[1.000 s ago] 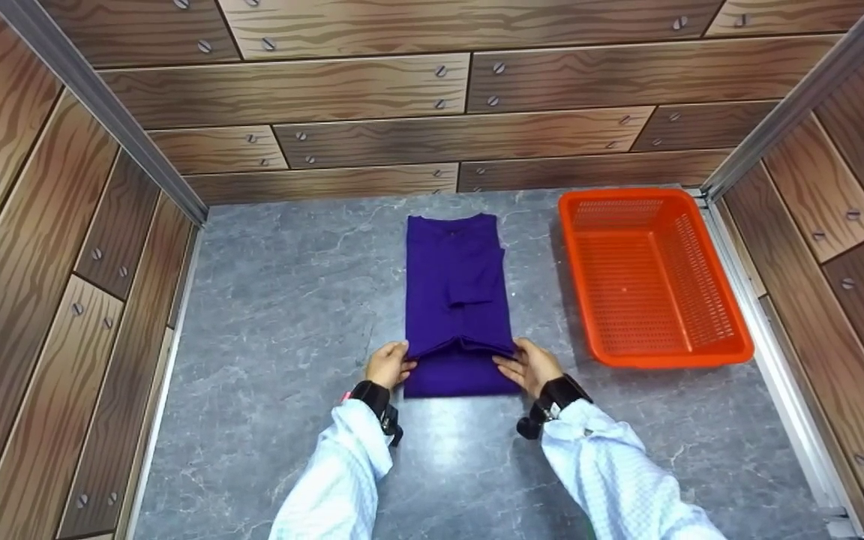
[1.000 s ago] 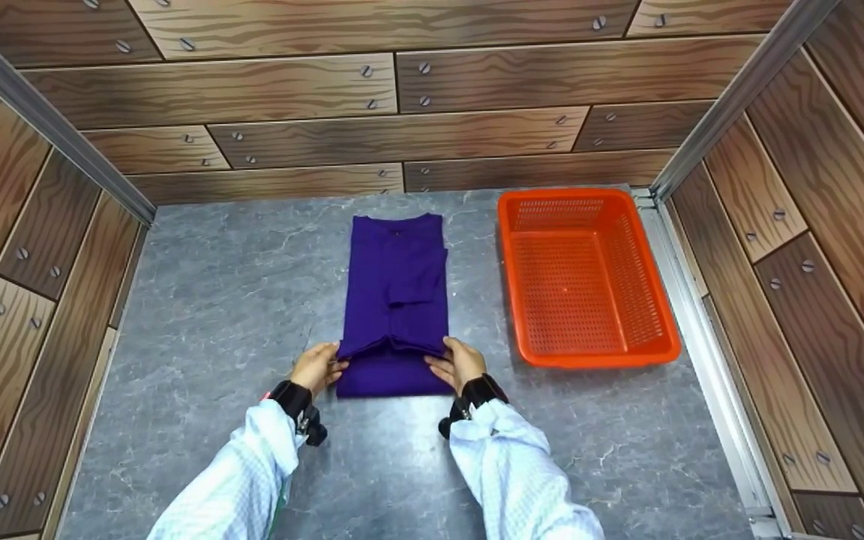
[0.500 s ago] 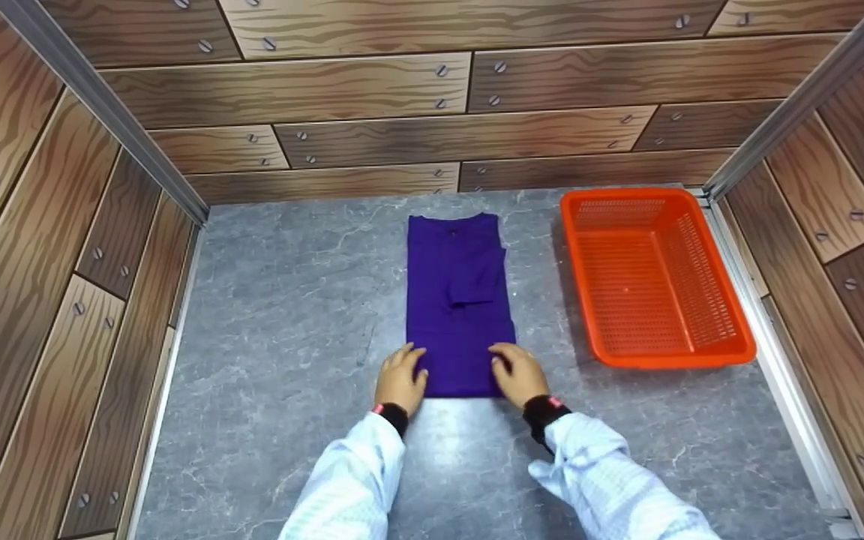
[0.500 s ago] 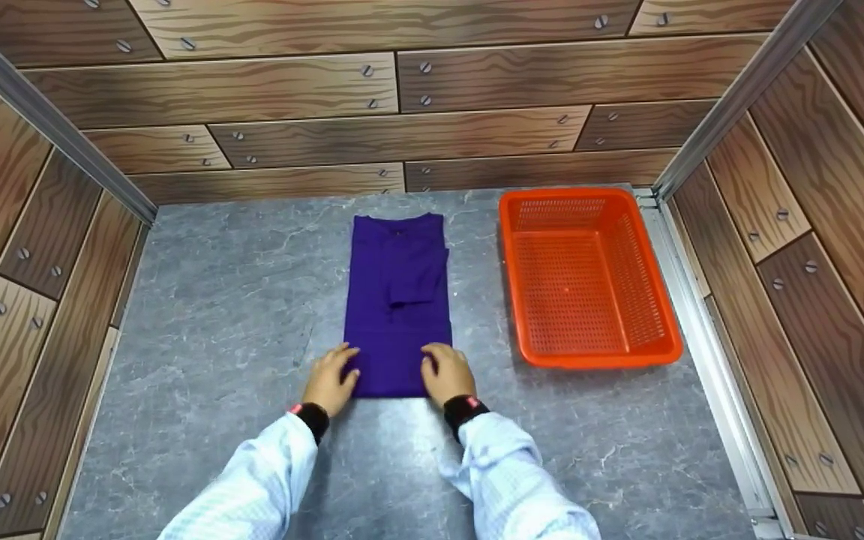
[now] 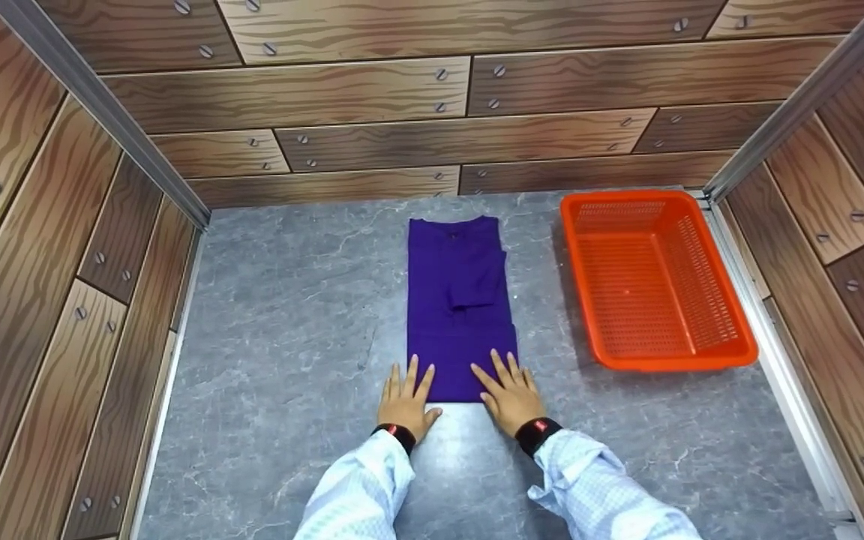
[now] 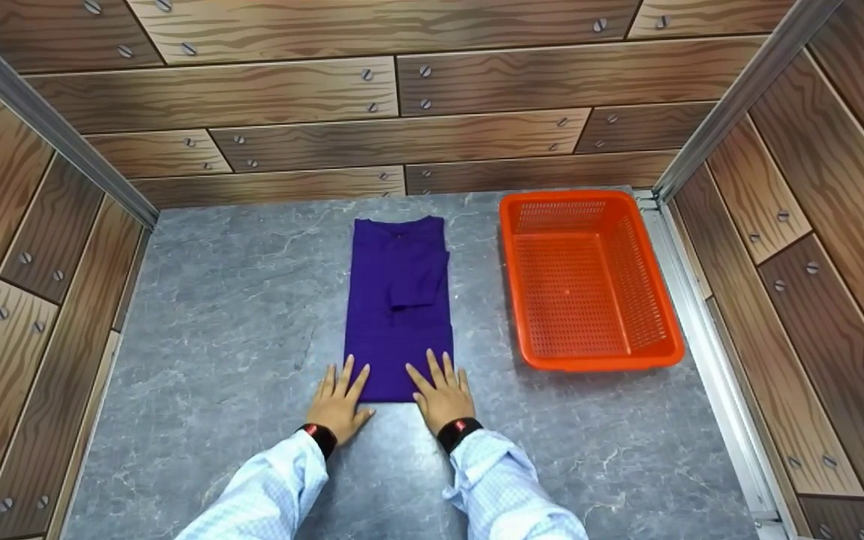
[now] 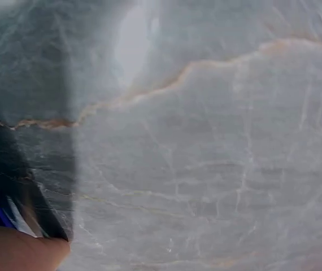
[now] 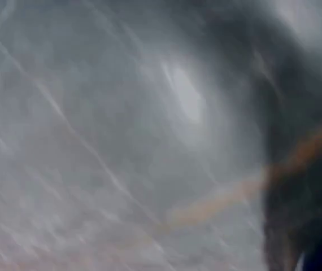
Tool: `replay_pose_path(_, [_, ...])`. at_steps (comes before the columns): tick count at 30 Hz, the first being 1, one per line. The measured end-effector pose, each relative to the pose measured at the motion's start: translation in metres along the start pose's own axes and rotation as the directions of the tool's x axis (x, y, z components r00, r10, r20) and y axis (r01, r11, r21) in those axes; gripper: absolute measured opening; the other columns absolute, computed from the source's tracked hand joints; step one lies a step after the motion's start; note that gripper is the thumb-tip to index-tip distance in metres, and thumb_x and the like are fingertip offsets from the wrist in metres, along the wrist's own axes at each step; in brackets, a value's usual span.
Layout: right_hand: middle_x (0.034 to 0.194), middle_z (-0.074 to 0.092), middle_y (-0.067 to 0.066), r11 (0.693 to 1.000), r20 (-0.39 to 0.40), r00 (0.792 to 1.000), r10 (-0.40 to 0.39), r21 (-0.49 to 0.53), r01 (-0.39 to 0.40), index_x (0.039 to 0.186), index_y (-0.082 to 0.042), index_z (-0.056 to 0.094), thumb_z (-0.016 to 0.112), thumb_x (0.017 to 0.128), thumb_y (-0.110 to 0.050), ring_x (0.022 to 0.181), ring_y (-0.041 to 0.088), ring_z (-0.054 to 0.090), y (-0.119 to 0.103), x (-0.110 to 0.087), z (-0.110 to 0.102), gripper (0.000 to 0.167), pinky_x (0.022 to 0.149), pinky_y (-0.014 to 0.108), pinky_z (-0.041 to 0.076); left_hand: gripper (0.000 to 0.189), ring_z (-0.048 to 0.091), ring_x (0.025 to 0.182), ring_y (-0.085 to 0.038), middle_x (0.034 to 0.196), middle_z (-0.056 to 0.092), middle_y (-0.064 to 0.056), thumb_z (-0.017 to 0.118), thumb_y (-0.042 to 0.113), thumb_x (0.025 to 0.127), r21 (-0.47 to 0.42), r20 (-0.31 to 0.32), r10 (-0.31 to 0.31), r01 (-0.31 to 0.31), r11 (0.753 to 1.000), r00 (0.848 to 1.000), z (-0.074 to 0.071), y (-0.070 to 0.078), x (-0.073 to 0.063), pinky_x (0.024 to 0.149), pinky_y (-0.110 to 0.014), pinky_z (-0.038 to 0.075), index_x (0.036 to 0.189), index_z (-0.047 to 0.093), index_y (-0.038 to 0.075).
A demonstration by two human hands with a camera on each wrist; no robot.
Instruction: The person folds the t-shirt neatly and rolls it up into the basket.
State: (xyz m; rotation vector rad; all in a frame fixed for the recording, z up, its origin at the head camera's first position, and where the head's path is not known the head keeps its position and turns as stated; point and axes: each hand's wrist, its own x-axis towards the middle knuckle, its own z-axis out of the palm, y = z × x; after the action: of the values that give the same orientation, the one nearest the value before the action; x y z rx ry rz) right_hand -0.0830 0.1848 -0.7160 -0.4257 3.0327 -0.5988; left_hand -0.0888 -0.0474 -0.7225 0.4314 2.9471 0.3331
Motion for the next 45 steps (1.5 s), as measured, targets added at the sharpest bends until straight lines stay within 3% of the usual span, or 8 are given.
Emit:
replay_pose_path(5, [0.161, 0.028, 0.014, 1.0, 0.007, 1.0, 0.007, 0.017, -0.008, 0.148, -0.027, 0.044, 0.049, 0.1, -0.033, 0.147, 0.044, 0.021, 0.004, -0.006, 0.008, 0.048, 0.113, 0.068, 0.021, 0.075, 0.026, 0.146, -0.043, 0.162, 0.025, -0.007, 0.058, 0.054, 0.089, 0.041, -0.047, 0.019, -0.017, 0.999, 0.999, 0.004, 0.0, -0.006, 0.116, -0.052, 0.031, 0.154, 0.032, 0.027])
replay_pose_path(11, [0.158, 0.032, 0.016, 1.0, -0.025, 1.0, -0.018, 0.016, 0.019, 0.145, -0.024, 0.047, 0.052, 0.098, -0.03, 0.145, 0.046, 0.026, 0.002, -0.01, 0.007, 0.048, 0.111, 0.07, 0.022, 0.072, 0.027, 0.145, -0.045, 0.161, 0.028, -0.008, 0.058, 0.051, 0.09, 0.028, -0.078, 0.028, -0.026, 0.999, 0.997, 0.003, 0.002, -0.014, 0.115, -0.054, 0.031, 0.153, 0.034, 0.025])
replay_pose_path(19, [0.159, 0.031, 0.014, 1.0, 0.011, 1.0, 0.001, 0.016, -0.001, 0.147, -0.026, 0.045, 0.051, 0.099, -0.034, 0.147, 0.044, 0.023, 0.001, -0.021, 0.009, 0.05, 0.114, 0.067, 0.019, 0.071, 0.028, 0.144, -0.045, 0.16, 0.03, -0.009, 0.06, 0.049, 0.089, 0.034, -0.109, 0.046, -0.043, 0.999, 0.993, 0.01, 0.001, -0.021, 0.115, -0.054, 0.03, 0.152, 0.037, 0.024])
replay_pose_path(27, [0.159, 0.032, 0.014, 0.998, -0.032, 0.998, -0.048, 0.031, 0.049, 0.148, -0.026, 0.045, 0.054, 0.097, -0.035, 0.146, 0.044, 0.024, 0.003, -0.041, 0.014, 0.052, 0.114, 0.065, 0.019, 0.068, 0.027, 0.145, -0.045, 0.16, 0.03, -0.011, 0.059, 0.045, 0.091, 0.012, -0.126, 0.061, -0.06, 0.998, 0.99, 0.016, 0.006, -0.043, 0.114, -0.057, 0.03, 0.152, 0.037, 0.023])
replay_pose_path(33, [0.16, 0.031, 0.01, 0.997, -0.041, 0.996, -0.077, 0.01, 0.077, 0.149, -0.03, 0.042, 0.056, 0.095, -0.04, 0.147, 0.041, 0.024, 0.006, -0.055, 0.019, 0.056, 0.114, 0.064, 0.02, 0.068, 0.03, 0.144, -0.043, 0.16, 0.031, -0.011, 0.057, 0.045, 0.092, 0.021, -0.187, 0.077, -0.074, 0.997, 0.979, 0.028, 0.008, -0.059, 0.114, -0.056, 0.03, 0.152, 0.036, 0.023])
replay_pose_path(45, [0.159, 0.033, 0.008, 0.997, -0.065, 0.995, -0.07, 0.023, 0.072, 0.147, -0.031, 0.045, 0.061, 0.092, -0.038, 0.146, 0.04, 0.028, 0.001, -0.071, 0.02, 0.058, 0.114, 0.063, 0.02, 0.065, 0.033, 0.143, -0.042, 0.158, 0.035, -0.008, 0.059, 0.041, 0.09, -0.002, -0.238, 0.068, -0.071, 0.997, 0.969, 0.036, 0.011, -0.075, 0.113, -0.055, 0.027, 0.15, 0.04, 0.024])
